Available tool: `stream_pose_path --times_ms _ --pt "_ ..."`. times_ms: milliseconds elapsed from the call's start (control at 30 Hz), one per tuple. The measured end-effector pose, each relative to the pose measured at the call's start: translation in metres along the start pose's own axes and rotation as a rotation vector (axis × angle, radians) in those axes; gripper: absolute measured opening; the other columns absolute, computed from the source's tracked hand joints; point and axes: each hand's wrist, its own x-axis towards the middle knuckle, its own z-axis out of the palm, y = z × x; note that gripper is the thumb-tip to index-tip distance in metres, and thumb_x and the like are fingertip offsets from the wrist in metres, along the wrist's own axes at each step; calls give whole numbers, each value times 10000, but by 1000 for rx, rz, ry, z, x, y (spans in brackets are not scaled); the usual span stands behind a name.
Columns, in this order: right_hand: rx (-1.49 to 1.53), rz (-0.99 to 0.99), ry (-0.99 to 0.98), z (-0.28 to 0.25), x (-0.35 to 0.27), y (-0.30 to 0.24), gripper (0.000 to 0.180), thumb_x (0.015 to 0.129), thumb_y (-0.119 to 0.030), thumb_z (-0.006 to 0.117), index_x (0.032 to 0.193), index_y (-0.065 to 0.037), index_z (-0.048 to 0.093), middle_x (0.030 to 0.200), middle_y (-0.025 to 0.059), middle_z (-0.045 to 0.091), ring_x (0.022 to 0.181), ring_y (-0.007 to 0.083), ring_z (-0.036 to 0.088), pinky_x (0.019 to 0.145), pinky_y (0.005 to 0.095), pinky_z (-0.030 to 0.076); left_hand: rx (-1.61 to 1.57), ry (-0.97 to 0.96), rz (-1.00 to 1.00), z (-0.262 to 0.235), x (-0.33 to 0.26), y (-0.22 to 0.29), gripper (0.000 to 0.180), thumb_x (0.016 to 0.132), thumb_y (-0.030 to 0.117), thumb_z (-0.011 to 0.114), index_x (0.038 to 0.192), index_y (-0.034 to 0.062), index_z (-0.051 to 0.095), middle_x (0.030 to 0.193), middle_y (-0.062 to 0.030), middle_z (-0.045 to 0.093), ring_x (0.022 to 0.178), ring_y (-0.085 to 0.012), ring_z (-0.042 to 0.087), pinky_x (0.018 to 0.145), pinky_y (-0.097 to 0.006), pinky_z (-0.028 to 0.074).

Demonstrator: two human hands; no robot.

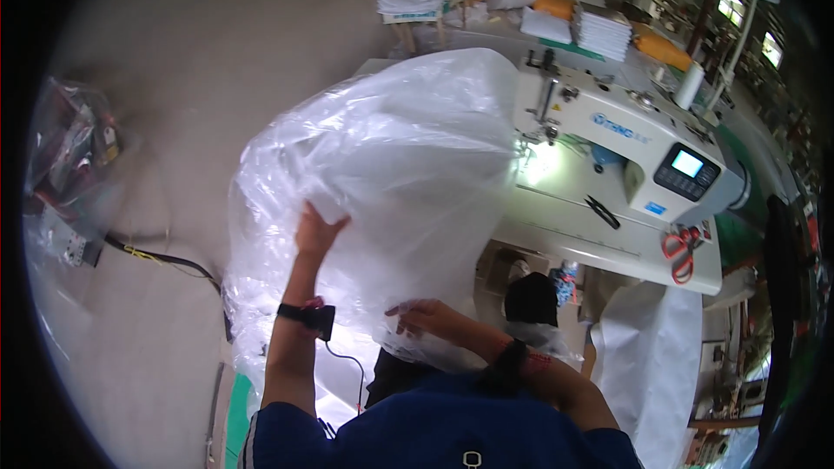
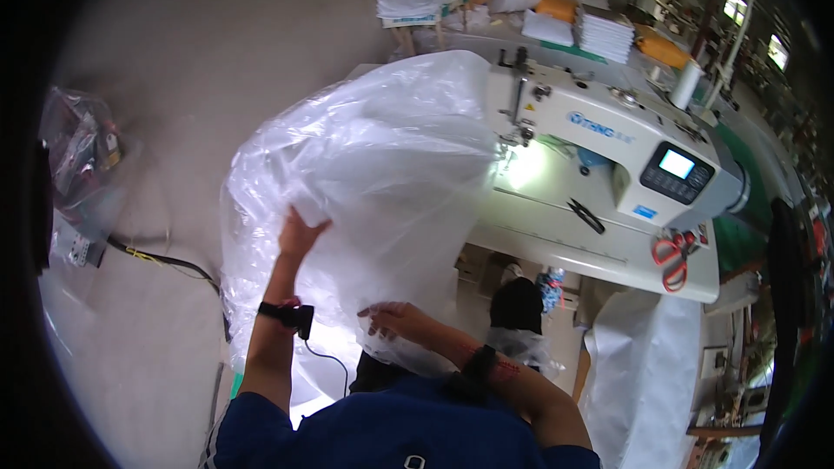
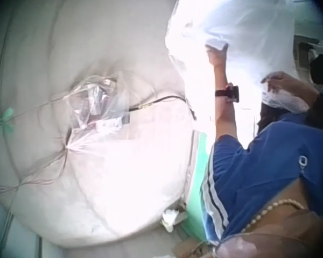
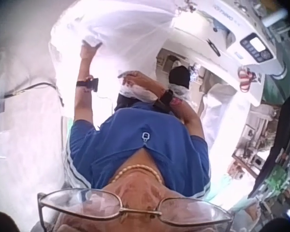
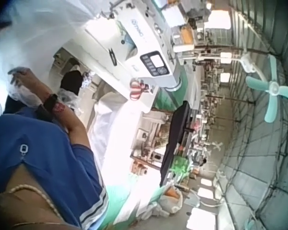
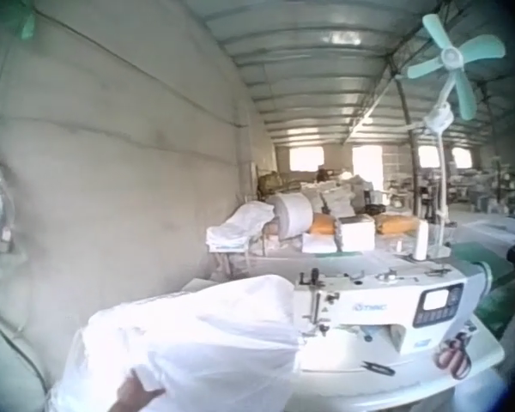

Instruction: Sewing together large white plastic sheets using an industrial sewing machine in a manufacturing environment.

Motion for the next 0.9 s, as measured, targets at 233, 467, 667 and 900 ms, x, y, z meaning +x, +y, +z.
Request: stream_pose_path --times_ms 233,467,667,900 --pt "-482 -408 141 -26 1 12 360 928 -346 505 1049 -16 588 856 62 613 787 131 564 711 298 474 -406 -142 19 -20 72 -57 144 836 122 512 913 0 515 664 -148 600 540 -242 593 469 -362 474" --pt "488 -130 706 -77 -36 28 305 883 -300 578 915 1 537 796 111 580 708 189 578 719 344 481 -495 216 13 -34 183 -25 280 899 147 466 1134 -7 474 961 -170 627 841 -315 623 779 -364 515" --pt "-401 -107 1222 -110 -18 50 602 674 -403 778 1059 12 574 851 140 632 863 234 616 790 346 474 -153 -66 172 91 206 -30 608 912 345 483 1393 45 267 1374 -201 373 1253 -348 376 1049 -408 301" --pt "-349 81 876 -113 7 -15 534 772 -408 696 1096 5 601 909 124 649 860 237 618 798 315 470 -59 -259 249 91 224 -18 634 915 456 411 1416 101 256 1417 -153 331 1308 -312 307 1084 -400 211"
